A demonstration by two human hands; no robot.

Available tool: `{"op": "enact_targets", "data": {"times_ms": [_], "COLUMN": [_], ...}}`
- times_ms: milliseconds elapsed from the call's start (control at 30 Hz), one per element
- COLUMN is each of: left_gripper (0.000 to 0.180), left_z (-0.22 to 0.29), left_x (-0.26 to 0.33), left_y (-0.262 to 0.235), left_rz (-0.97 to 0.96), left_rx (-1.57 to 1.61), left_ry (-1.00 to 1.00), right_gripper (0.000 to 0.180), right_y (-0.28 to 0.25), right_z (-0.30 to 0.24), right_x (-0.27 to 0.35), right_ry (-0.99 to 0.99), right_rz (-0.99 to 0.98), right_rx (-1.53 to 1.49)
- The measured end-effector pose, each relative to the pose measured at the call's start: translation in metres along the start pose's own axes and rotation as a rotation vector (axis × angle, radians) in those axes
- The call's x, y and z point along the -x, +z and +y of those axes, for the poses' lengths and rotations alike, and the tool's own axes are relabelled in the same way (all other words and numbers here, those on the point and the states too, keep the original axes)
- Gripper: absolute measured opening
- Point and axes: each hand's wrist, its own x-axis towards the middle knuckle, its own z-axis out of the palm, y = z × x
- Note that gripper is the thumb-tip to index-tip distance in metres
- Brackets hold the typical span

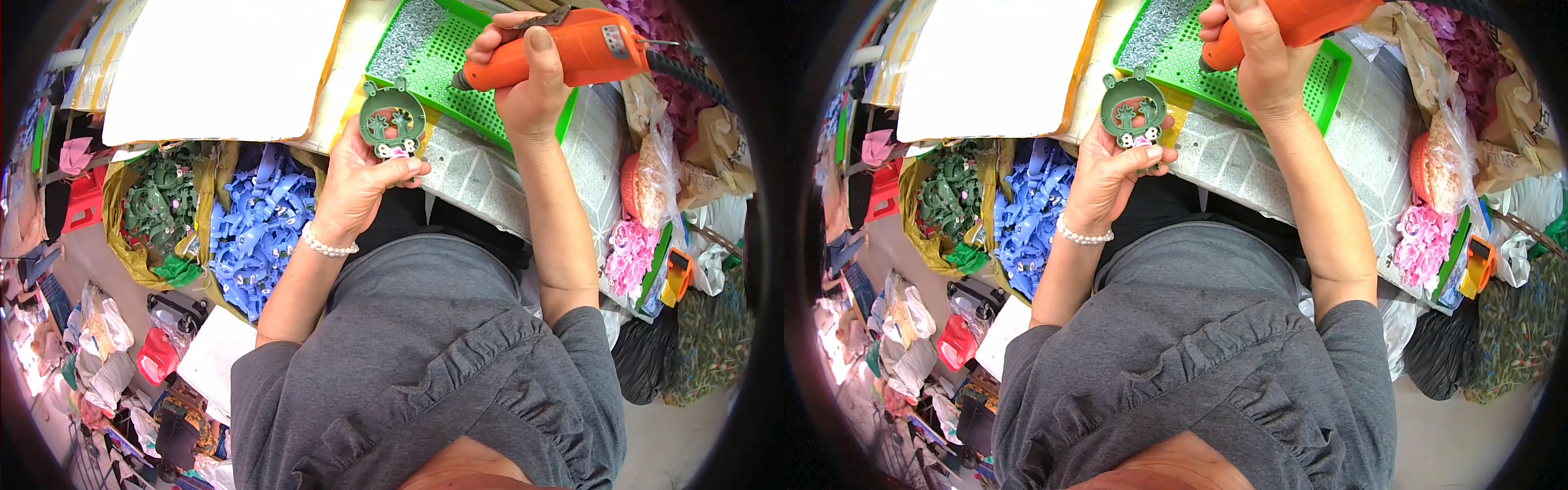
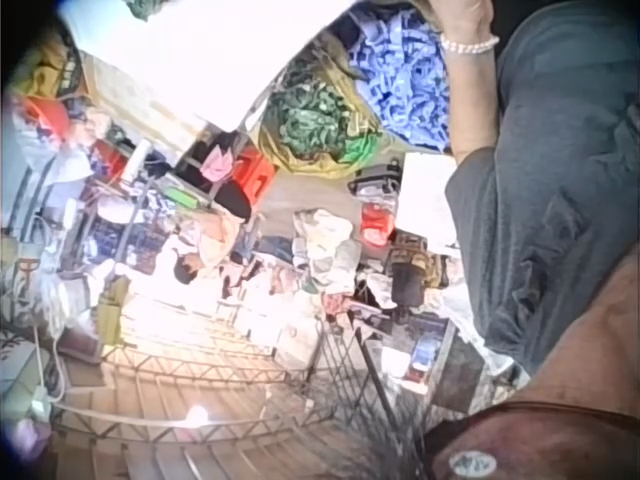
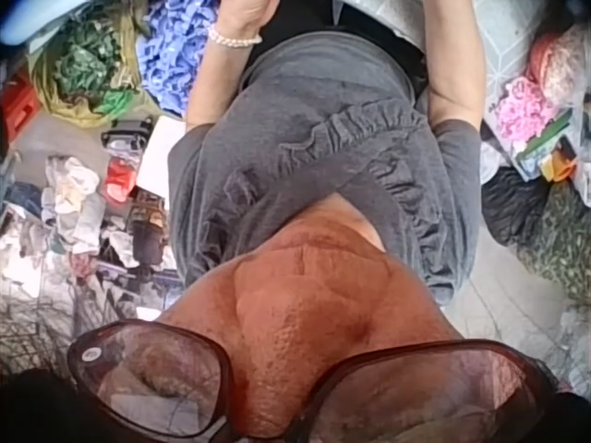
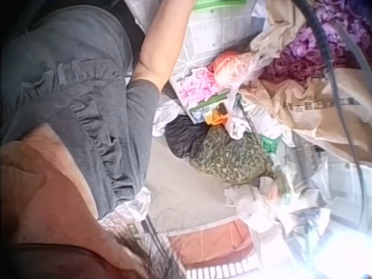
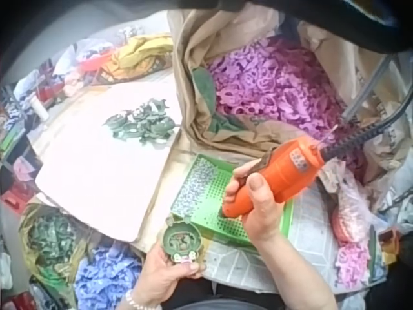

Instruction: Assemble green plastic toy components using an electric screwdriver.

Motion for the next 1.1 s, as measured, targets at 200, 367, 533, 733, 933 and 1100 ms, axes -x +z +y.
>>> {"op": "enact_targets", "data": {"times_ms": [200, 367, 533, 733, 933, 1100], "left_gripper": [0.053, 0.058, 0.059, 0.06, 0.06, 0.058], "left_z": [-0.0027, -0.0083, -0.0093, -0.0092, -0.008, -0.0071], "left_x": [0.0009, 0.0006, 0.0007, 0.0007, 0.0013, 0.0015], "left_y": [-0.0008, -0.0045, -0.0035, -0.0033, -0.002, -0.0005], "left_rz": [0.006, 0.011, 0.023, 0.019, 0.024, 0.023], "left_rx": [0.023, 0.008, 0.0, 0.004, -0.006, 0.004], "left_ry": [-0.002, -0.002, 0.007, 0.007, 0.001, 0.007], "right_gripper": [0.038, 0.037, 0.037, 0.036, 0.035, 0.039], "right_y": [0.0005, 0.0018, 0.0022, 0.0014, -0.0007, -0.0025], "right_z": [-0.0005, -0.0009, -0.0001, 0.0021, 0.0035, 0.0025], "right_x": [0.0001, 0.0002, -0.0004, -0.0016, -0.0017, -0.0001], "right_ry": [-0.014, -0.017, -0.012, -0.005, -0.005, -0.01], "right_rz": [0.03, 0.039, 0.033, 0.024, 0.002, 0.011], "right_rx": [-0.001, 0.008, -0.009, -0.024, -0.04, -0.036]}}
